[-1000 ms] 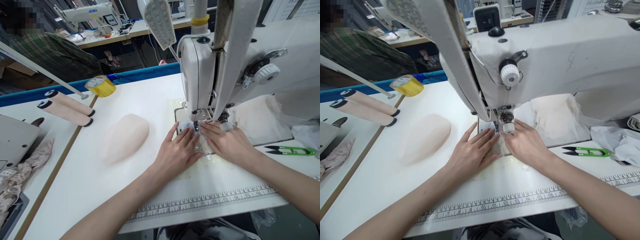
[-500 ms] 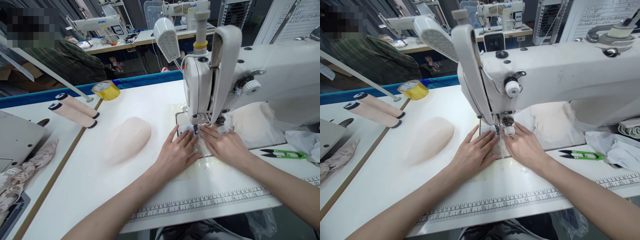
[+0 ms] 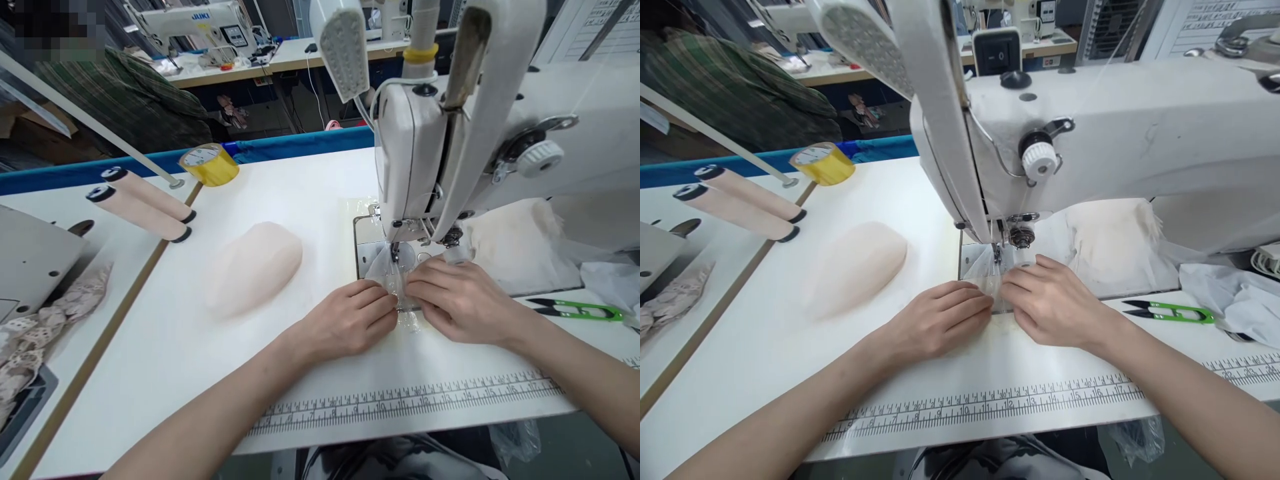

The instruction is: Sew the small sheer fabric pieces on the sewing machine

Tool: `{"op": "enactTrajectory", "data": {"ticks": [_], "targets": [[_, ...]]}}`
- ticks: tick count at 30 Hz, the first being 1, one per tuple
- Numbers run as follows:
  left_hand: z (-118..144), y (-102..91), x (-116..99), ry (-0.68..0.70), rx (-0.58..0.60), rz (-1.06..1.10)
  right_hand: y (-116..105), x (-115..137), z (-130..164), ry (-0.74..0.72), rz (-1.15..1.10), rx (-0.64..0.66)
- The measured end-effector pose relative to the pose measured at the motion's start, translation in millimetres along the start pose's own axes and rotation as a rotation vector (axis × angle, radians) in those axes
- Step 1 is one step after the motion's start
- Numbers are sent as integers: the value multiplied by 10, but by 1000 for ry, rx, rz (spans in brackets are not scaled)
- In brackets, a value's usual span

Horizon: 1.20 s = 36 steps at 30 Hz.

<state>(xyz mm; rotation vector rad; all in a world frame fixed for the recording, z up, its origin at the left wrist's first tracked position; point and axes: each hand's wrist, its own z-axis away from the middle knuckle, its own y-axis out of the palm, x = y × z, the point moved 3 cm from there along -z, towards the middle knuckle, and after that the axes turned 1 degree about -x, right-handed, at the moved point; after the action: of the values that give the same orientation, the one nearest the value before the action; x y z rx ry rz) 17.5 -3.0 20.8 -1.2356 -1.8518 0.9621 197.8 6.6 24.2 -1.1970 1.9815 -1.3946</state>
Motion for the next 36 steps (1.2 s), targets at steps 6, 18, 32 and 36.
{"op": "enactTrajectory", "data": {"ticks": [6, 18, 32, 36], "targets": [[13, 14, 39, -108, -14, 79, -6, 11, 13, 65, -68, 162], [-28, -1, 39, -305, -129, -7, 27, -82, 19, 57, -197, 69], [-14, 50, 3, -656, -54, 265, 37, -202, 28, 193, -476, 99], [-47, 86, 58, -719, -119, 341, -13, -194, 31, 228, -404, 32]]}}
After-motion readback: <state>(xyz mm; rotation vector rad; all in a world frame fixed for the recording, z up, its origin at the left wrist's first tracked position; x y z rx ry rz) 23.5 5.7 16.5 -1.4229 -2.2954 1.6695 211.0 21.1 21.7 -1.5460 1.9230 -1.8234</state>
